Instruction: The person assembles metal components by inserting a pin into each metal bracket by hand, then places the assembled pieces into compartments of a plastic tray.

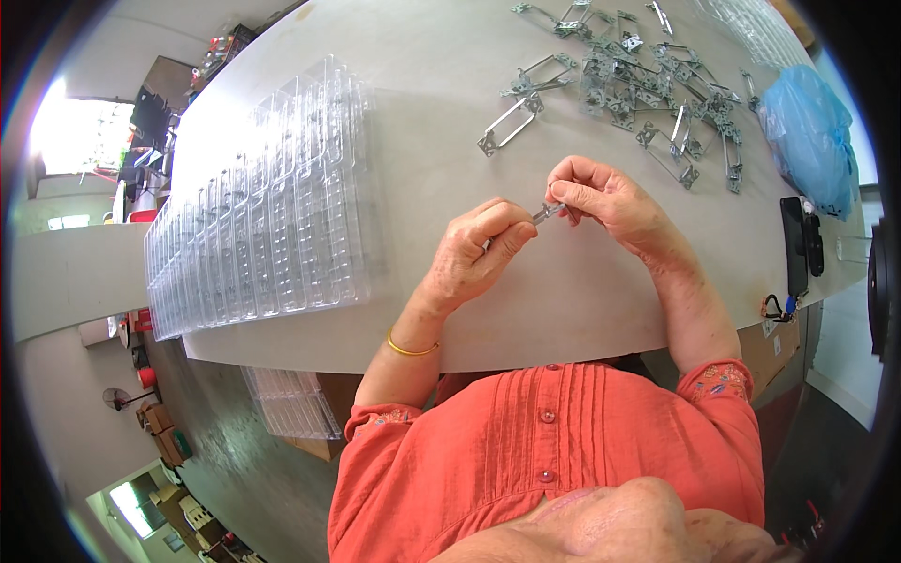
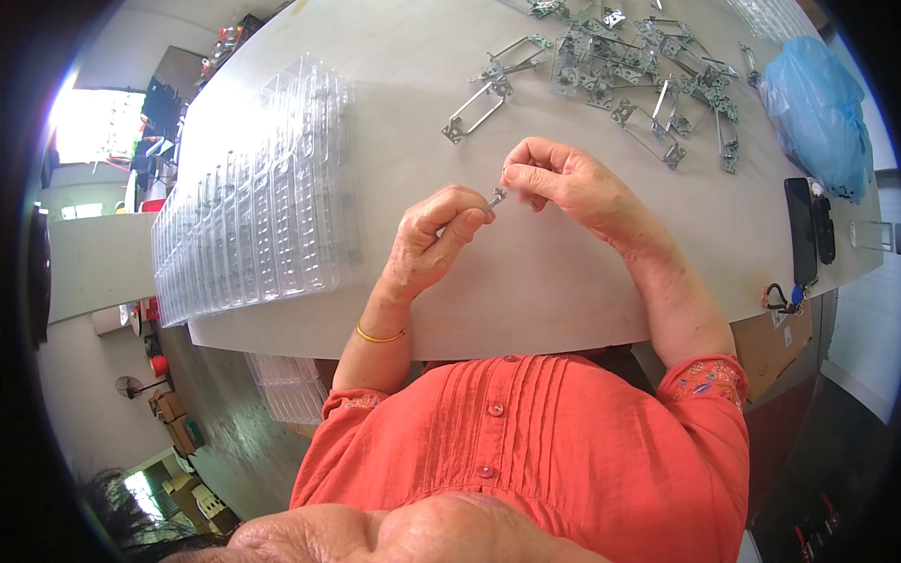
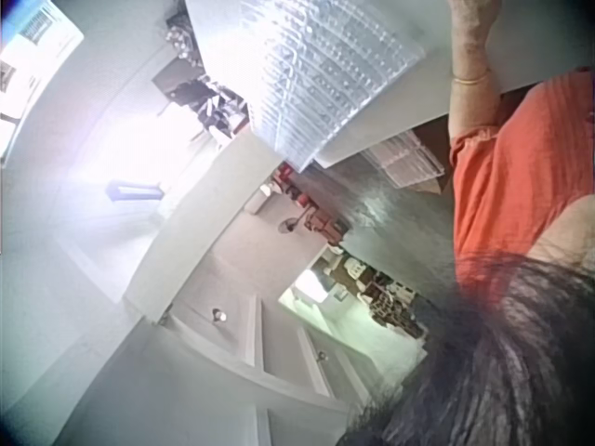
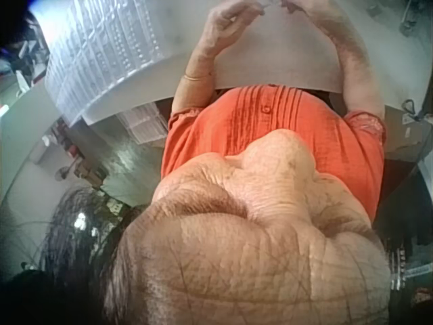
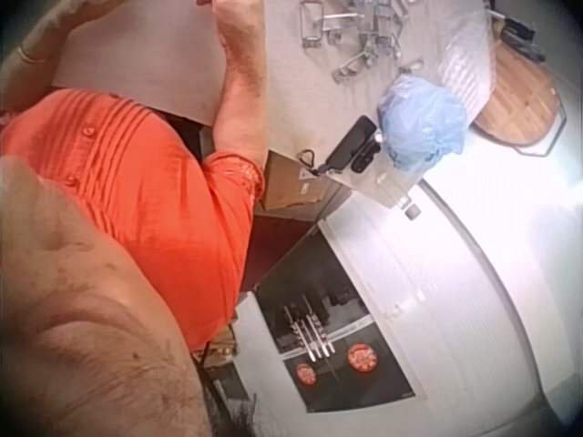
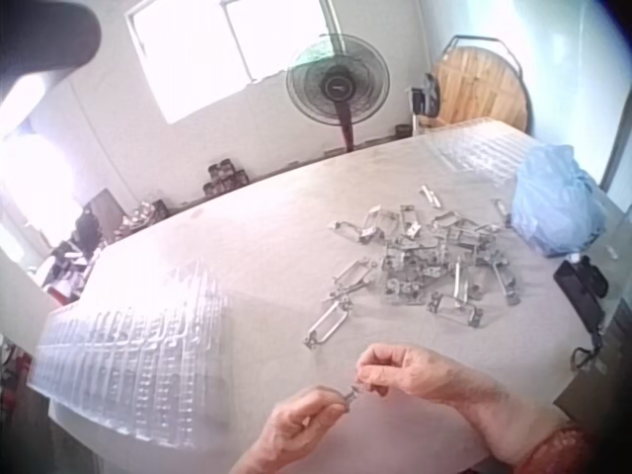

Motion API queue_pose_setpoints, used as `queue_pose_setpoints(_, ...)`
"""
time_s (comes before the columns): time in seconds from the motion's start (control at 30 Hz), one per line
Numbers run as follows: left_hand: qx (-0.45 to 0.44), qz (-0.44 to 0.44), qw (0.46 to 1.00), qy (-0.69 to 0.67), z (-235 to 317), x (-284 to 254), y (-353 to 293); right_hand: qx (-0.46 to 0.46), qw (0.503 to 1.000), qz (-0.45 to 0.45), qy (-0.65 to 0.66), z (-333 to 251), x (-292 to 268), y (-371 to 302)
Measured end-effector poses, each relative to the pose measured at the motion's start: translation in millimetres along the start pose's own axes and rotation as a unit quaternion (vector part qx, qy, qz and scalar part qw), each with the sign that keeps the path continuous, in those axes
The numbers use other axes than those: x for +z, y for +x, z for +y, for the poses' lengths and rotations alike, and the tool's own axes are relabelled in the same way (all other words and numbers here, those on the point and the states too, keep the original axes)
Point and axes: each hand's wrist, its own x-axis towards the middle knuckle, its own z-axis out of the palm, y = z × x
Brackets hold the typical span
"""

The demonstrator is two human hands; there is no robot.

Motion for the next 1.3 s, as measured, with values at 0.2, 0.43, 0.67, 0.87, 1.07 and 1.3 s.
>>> queue_pose_setpoints(0.2, 0.008, -0.048, 0.998, -0.045, 2, -3, 2, -0.021, 0.997, 0.034, -0.071, -4, 3, -3)
queue_pose_setpoints(0.43, 0.022, -0.142, 0.988, -0.06, 4, 3, -3, -0.056, 0.993, 0.089, 0.055, -1, -7, 4)
queue_pose_setpoints(0.67, -0.177, 0.067, 0.957, -0.219, 4, -4, 0, -0.002, 0.998, 0.05, -0.045, -18, 7, -11)
queue_pose_setpoints(0.87, -0.17, 0.1, 0.962, -0.19, 1, -2, 1, -0.014, 0.999, 0.039, 0.009, -6, 19, -7)
queue_pose_setpoints(1.07, -0.148, 0.098, 0.973, -0.144, 3, 3, 0, 0.012, 0.999, 0.04, -0.016, -7, 17, -7)
queue_pose_setpoints(1.3, -0.11, 0.1, 0.986, -0.08, -1, 5, -1, -0.022, 0.995, 0.063, -0.076, -5, 18, -9)
